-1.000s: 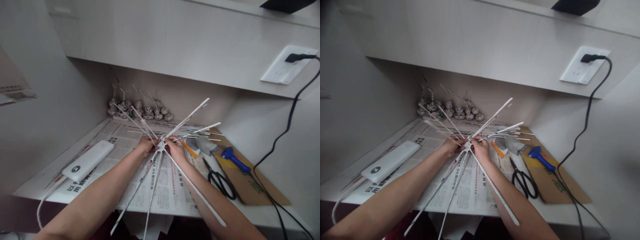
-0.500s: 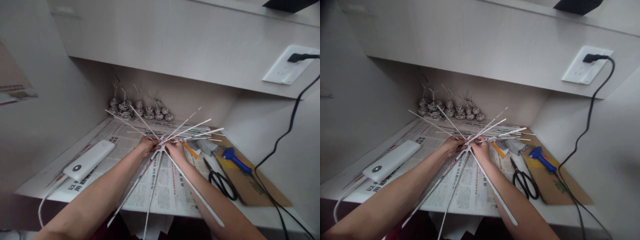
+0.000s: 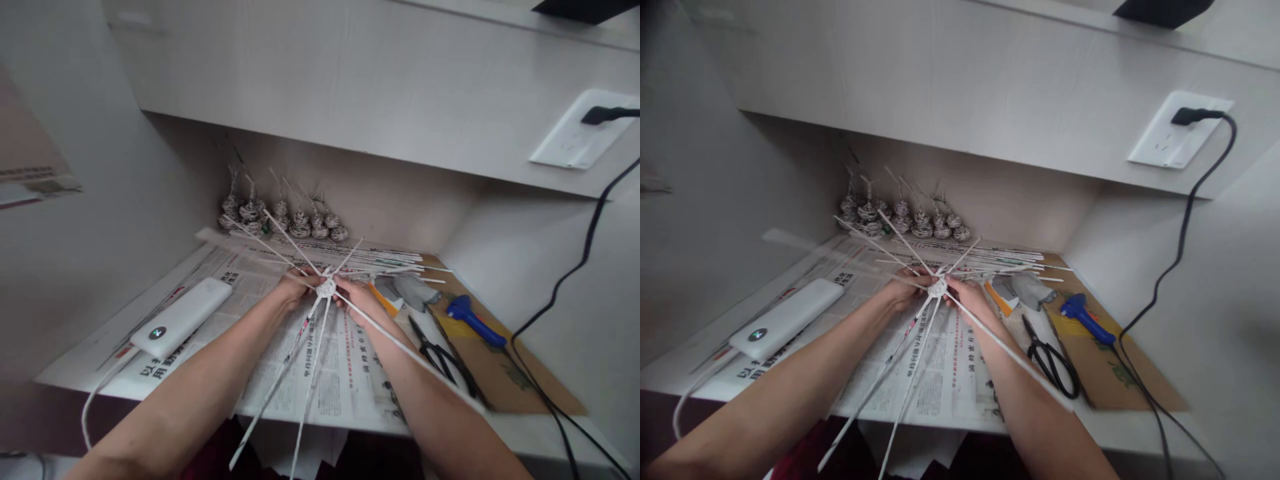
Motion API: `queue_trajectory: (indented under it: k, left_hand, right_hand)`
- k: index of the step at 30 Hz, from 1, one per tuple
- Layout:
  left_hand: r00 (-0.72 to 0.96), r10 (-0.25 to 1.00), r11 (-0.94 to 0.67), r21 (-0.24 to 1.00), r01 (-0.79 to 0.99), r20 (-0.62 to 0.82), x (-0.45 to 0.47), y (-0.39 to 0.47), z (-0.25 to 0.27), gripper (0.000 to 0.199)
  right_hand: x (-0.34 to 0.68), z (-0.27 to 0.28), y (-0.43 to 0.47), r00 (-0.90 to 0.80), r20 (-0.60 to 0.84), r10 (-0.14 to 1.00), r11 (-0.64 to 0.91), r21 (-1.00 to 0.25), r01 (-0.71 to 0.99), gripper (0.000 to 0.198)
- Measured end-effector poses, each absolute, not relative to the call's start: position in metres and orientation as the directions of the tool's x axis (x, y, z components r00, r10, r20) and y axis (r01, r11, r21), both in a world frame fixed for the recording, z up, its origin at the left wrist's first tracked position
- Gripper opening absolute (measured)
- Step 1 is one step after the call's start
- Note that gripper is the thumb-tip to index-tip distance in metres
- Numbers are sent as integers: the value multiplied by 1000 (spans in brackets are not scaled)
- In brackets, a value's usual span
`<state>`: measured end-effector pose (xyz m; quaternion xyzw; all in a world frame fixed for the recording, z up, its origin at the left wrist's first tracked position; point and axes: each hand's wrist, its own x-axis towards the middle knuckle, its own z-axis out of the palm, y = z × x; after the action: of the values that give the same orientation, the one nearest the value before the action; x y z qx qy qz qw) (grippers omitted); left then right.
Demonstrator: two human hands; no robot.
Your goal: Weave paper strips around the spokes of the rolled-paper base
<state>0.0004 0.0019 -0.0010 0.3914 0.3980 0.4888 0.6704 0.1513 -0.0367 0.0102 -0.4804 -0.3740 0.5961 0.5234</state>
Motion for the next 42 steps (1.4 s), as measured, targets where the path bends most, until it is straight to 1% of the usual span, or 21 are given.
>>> queue_trajectory:
  k: [2,3,5,6,8,10,14,16,19,22,25,28,31,34,36,39,42]
  left_hand:
    - [132,976,214,887,-409,-175,2,4,1,23]
    - [106,977,214,871,-442,-187,3,6,2,22]
    - [62,976,212,833,-510,-210,2,9,3,21]
    - [36,975,202,816,-541,-218,1,10,4,21]
    - [-16,976,168,794,-584,-218,1,12,4,20]
    - [-33,981,133,787,-602,-191,1,12,1,20]
    - [22,988,140,807,-574,-155,9,9,-7,23]
    - [36,987,150,826,-544,-156,13,4,-9,25]
    - [64,990,139,840,-524,-123,19,-4,-10,28]
    - [68,992,127,855,-503,-108,22,-10,-9,29]
    - [77,992,128,876,-464,-104,22,-12,-8,31]
    - [120,989,130,866,-483,-82,20,-11,-7,36]
    - [211,977,138,846,-515,-31,17,-11,-5,38]
    - [294,956,166,850,-500,-14,14,-11,-2,39]
    - [333,943,177,862,-476,-10,12,-11,0,43]
    - [399,917,174,880,-442,19,9,-10,0,51]
    - [392,918,155,867,-475,51,8,-8,0,47]
  right_hand:
    - [153,12,-35,-57,-243,968,-245,-877,-414,14]
    - [153,11,-35,-80,-249,965,-258,-855,-449,11]
    - [153,10,-35,-107,-220,970,-244,-855,-457,7]
    - [152,8,-36,-126,-190,974,-227,-867,-445,9]
    - [150,7,-40,-187,-127,974,-197,-885,-423,17]
    - [149,7,-42,-235,-90,968,-183,-891,-415,24]
    - [147,9,-43,-186,-131,974,-194,-906,-376,20]
    - [146,8,-42,-137,-167,976,-204,-921,-332,25]
    - [144,3,-39,-16,-190,982,-187,-944,-274,36]
    - [140,-5,-36,123,-174,977,-140,-959,-246,37]
    - [138,-12,-35,183,-167,969,-120,-962,-246,39]
    - [138,-15,-33,201,-146,969,-95,-965,-245,41]
    - [141,-15,-31,215,-110,970,-61,-973,-223,40]
    - [147,-11,-29,213,-64,975,-23,-982,-189,37]
    - [152,-7,-27,200,-51,978,-12,-981,-192,33]
    - [161,0,-24,149,-80,986,-42,-969,-245,26]
    - [168,5,-21,89,-143,986,-109,-944,-311,19]
